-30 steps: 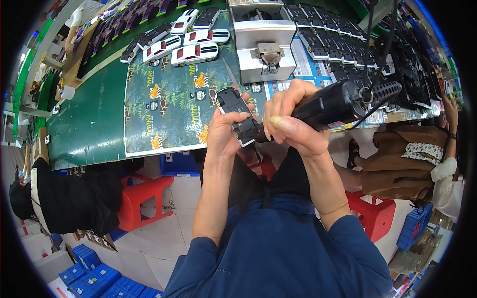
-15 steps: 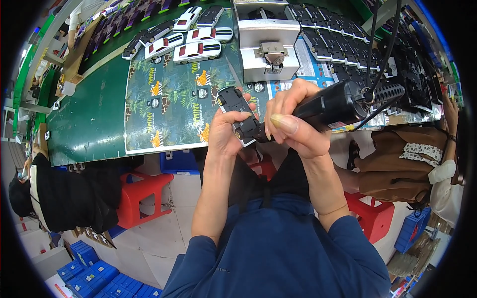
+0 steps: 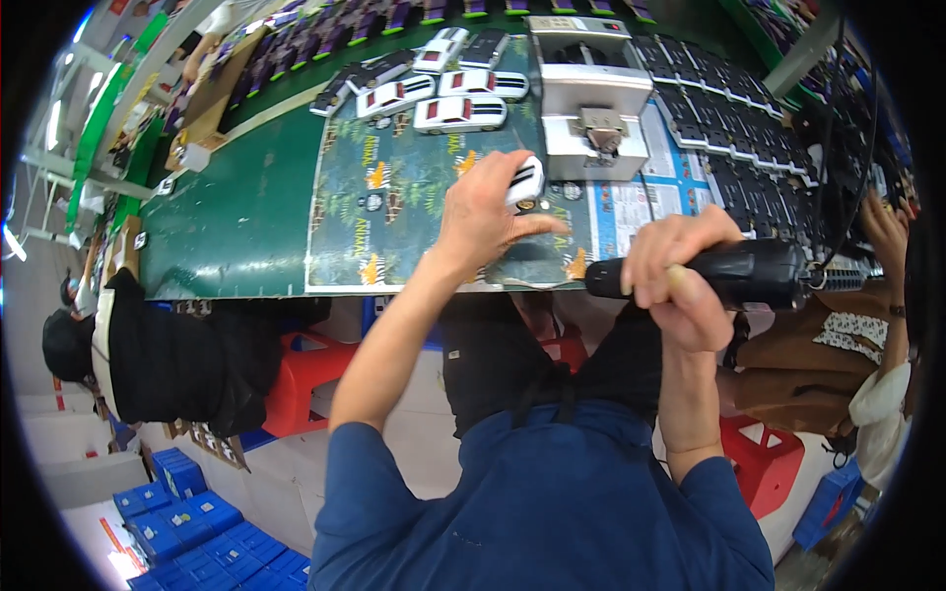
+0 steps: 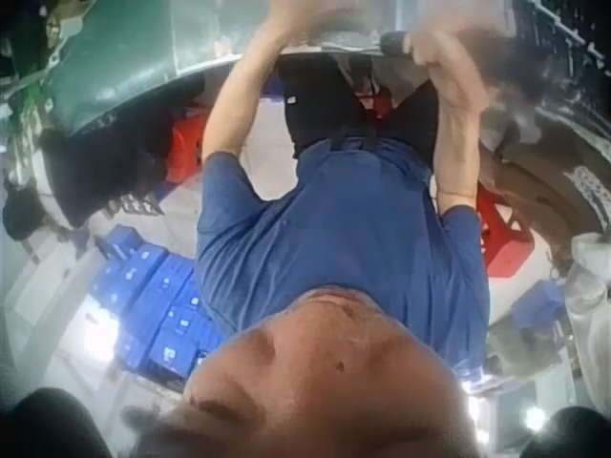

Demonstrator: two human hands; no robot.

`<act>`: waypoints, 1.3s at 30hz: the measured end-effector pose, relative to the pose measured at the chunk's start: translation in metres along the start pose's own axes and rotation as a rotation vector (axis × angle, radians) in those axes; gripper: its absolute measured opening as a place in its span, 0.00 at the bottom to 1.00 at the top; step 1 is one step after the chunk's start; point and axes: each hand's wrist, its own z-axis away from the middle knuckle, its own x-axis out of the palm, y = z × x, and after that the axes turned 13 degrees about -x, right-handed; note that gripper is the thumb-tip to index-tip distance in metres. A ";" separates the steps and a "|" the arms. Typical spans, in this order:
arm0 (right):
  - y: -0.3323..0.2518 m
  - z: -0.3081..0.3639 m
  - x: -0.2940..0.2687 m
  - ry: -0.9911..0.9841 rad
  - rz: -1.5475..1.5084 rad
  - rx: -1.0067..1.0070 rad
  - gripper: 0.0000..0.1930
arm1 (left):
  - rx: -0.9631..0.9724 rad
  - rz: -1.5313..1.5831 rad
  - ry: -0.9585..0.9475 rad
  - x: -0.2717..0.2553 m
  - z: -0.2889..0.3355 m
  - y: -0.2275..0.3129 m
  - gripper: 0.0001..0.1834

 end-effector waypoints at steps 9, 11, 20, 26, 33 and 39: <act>-0.011 0.008 -0.016 0.045 -0.116 0.047 0.10 | -0.047 -1.037 -0.160 -0.159 0.023 -0.126 0.51; -0.008 0.008 -0.017 0.040 -0.132 0.058 0.10 | -0.152 -1.071 -0.032 -0.177 0.040 -0.138 0.52; -0.024 0.020 -0.033 0.032 0.001 0.034 0.09 | 0.081 -0.140 0.230 -0.027 0.040 -0.007 0.16; -0.063 0.028 -0.049 0.103 0.028 -0.037 0.09 | -0.151 0.230 -0.019 0.118 0.004 0.096 0.17; -0.086 0.038 -0.067 0.179 0.040 -0.065 0.10 | -0.420 -0.028 -0.158 0.174 -0.045 0.132 0.30; -0.089 0.033 -0.081 0.191 0.048 -0.112 0.10 | -0.545 0.117 -0.161 0.189 -0.052 0.133 0.33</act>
